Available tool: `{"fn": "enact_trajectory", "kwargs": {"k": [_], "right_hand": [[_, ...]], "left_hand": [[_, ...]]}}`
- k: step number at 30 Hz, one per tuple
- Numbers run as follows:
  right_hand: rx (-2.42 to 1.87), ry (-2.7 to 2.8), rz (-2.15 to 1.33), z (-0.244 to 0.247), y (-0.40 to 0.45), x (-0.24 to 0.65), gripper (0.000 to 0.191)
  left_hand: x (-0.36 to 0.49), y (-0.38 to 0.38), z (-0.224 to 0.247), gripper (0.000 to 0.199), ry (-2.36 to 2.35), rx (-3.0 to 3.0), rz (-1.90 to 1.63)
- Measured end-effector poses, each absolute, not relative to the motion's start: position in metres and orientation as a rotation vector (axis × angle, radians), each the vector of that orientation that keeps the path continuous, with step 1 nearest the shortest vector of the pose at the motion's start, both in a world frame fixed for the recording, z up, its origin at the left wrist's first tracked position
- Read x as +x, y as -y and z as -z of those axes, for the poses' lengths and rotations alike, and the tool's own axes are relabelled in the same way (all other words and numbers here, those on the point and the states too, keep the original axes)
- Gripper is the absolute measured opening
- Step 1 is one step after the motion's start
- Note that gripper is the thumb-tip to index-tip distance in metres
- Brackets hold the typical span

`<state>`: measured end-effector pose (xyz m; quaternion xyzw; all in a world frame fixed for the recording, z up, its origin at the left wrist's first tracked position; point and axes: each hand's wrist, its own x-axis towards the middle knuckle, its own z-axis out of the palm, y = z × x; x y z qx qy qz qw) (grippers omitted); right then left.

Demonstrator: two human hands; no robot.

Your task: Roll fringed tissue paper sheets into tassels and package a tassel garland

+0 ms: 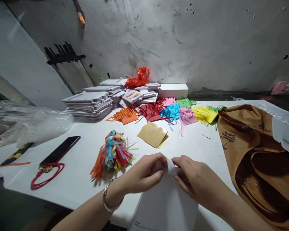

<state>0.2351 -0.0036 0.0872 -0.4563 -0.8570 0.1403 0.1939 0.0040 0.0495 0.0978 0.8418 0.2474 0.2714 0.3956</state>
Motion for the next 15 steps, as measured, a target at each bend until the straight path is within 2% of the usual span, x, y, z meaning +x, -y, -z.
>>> {"fn": "enact_trajectory", "kwargs": {"k": [9,15], "right_hand": [[-1.270,2.423,-0.191,-0.0848,0.0010,0.2345,0.028],[-1.402,2.384,-0.382,-0.0880,0.0002,0.2352,0.018]], "left_hand": [[0.0054,-0.0493,-0.0972,0.029,-0.587,2.148,-0.691],[0.0059,-0.0503,-0.0963,0.030,-0.551,2.133,-0.698]]}}
